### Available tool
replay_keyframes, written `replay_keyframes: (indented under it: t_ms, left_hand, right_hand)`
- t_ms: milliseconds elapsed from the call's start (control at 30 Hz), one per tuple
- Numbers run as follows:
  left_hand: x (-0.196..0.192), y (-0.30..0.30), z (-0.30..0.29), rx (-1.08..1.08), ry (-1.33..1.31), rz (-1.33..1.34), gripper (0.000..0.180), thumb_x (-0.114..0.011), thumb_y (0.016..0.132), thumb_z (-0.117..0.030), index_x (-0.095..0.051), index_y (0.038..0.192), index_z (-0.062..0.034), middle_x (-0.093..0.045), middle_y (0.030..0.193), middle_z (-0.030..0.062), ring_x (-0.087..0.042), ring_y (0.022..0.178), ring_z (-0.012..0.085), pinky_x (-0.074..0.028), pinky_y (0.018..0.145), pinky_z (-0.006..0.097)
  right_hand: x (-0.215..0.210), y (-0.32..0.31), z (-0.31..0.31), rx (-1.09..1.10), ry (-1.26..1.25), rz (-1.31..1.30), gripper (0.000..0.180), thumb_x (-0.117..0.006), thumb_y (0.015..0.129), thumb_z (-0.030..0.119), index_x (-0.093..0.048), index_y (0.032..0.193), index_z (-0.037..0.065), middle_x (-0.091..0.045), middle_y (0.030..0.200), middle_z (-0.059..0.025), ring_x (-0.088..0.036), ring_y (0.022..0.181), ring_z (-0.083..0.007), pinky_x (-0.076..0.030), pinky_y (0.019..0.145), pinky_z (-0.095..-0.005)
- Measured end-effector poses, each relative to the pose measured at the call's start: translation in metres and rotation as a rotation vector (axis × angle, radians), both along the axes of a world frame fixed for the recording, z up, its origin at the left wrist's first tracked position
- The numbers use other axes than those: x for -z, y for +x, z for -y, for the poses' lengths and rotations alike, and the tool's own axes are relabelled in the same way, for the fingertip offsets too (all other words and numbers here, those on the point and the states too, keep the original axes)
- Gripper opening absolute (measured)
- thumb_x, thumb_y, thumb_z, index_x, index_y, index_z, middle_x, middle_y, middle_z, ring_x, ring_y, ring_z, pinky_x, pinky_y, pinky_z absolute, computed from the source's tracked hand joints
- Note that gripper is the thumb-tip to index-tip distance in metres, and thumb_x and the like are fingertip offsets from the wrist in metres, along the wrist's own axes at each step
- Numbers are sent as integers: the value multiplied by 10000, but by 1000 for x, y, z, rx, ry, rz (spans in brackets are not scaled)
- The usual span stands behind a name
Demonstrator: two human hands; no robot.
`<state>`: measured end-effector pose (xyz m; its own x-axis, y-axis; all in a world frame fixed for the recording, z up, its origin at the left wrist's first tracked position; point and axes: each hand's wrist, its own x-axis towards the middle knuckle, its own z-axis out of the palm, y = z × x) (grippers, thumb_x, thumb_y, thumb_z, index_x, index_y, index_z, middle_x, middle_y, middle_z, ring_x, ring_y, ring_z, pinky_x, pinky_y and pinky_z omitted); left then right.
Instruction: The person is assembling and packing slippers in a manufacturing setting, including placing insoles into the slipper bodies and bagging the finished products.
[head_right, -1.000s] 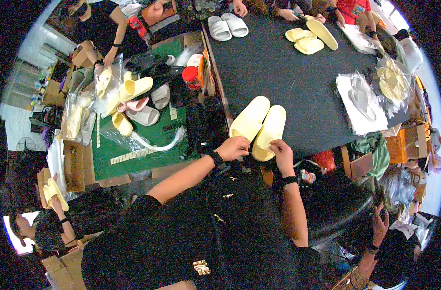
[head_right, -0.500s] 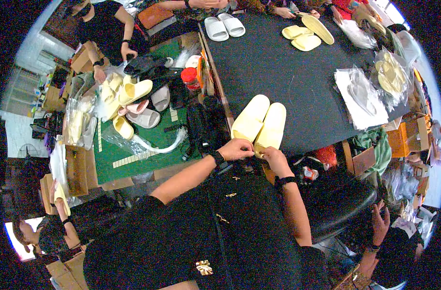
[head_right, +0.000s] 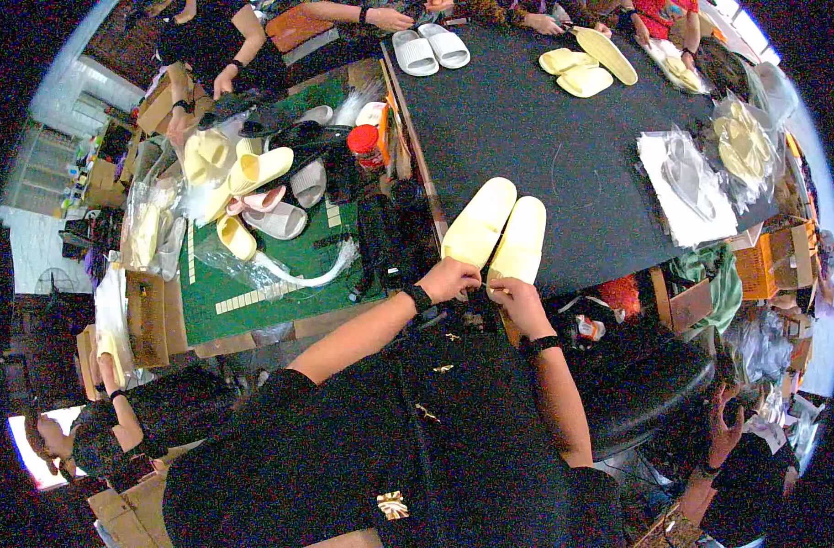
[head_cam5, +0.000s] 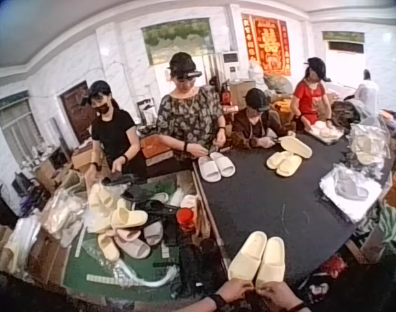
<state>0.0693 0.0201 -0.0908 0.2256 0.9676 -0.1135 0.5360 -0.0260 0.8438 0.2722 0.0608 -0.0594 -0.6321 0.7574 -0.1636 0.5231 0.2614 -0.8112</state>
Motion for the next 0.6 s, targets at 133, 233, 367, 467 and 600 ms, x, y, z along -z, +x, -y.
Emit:
replay_keyframes:
  t_ms: [133, 233, 367, 467, 600]
  left_hand:
    - [-3, -1, 1, -123, -64, 142, 137, -621, 801, -151, -665, 840, -27, -652, 692, 88, -627, 617, 183, -486, 599, 315]
    - [-6, -1, 0, -133, -58, 97, 142, -618, 804, -160, -667, 844, -32, -652, 695, 91, -626, 604, 184, -488, 598, 315]
    - [-6, 1, -1, -78, -25, 6, 161, -611, 808, -186, -671, 855, -44, -653, 711, 108, -633, 623, 201, -490, 614, 321]
    - [-8, 4, -3, -31, -140, -5, 178, -599, 814, -204, -671, 879, -54, -654, 730, 120, -638, 652, 214, -491, 627, 327]
    - [-4, -2, -9, -77, -201, 43, 171, -571, 838, -183, -668, 853, -44, -656, 723, 112, -626, 605, 201, -500, 609, 321]
  right_hand:
    - [14, 11, -6, 91, 51, -52, 141, -603, 796, 46, -657, 925, 34, -655, 869, -143, -635, 806, -290, -492, 720, -326]
    - [16, 6, -7, 81, 116, 0, 125, -592, 812, 66, -651, 913, 24, -651, 832, -139, -634, 754, -275, -489, 673, -331]
    - [-11, -12, -7, 74, 35, 131, 116, -586, 840, 94, -635, 896, 5, -630, 713, -134, -616, 623, -221, -476, 589, -327]
    - [-13, -20, -6, 43, -38, -62, 111, -569, 852, 72, -618, 900, -15, -591, 622, -80, -517, 532, -131, -427, 530, -268]
    - [-10, -14, -14, 76, -120, -47, 144, -562, 854, 62, -624, 961, -13, -639, 708, -72, -568, 596, -104, -458, 561, -254]
